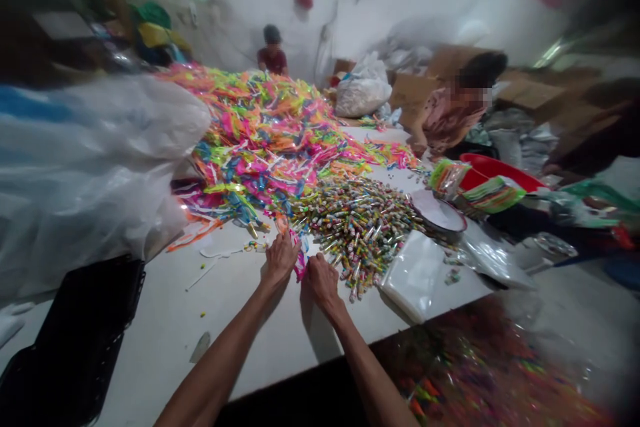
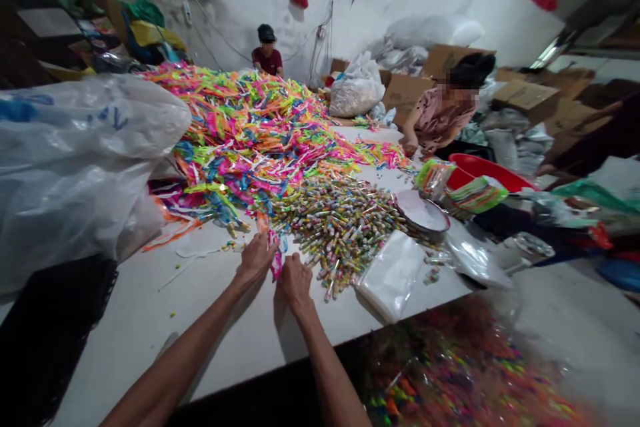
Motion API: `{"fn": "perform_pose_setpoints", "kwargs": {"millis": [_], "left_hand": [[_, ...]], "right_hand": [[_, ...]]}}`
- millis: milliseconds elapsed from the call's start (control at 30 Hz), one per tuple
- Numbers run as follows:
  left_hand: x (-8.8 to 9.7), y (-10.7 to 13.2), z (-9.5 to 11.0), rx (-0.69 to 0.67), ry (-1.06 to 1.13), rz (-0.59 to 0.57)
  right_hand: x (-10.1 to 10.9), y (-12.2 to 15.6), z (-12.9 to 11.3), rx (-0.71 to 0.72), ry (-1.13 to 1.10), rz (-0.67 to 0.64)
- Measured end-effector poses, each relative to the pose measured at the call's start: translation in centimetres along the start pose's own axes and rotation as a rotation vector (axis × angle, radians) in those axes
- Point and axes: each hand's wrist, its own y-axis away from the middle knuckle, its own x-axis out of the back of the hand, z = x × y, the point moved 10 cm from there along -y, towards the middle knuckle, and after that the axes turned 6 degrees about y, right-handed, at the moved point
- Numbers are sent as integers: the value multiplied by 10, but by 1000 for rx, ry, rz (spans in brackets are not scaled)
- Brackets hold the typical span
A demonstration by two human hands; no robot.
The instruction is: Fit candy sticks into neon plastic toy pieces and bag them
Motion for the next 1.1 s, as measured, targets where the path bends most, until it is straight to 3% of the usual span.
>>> {"fn": "perform_pose_setpoints", "kwargs": {"millis": [133, 367, 500, 600, 733, 833, 933, 1100], "left_hand": [[-3, -6, -13, 39, 61, -44], [18, 34, -57, 76, 133, -74], [27, 50, -69, 99, 144, -71], [35, 61, -78, 66, 68, -76], [68, 77, -103, -21, -214, 25], [94, 81, -121, 2, -364, 101], [102, 78, -120, -27, -401, 119], [95, 73, -103, -115, -356, 112]], "right_hand": [[-4, 21, -8, -30, -117, 64], [-18, 34, -39, -4, -268, 51], [-23, 38, -60, 5, -283, 21], [-23, 39, -58, -38, -281, -14], [-24, 38, -35, -117, -313, -64], [-27, 37, -32, -125, -416, -84], [-32, 40, -45, -99, -500, -88], [-35, 45, -55, -68, -505, -65]]}}
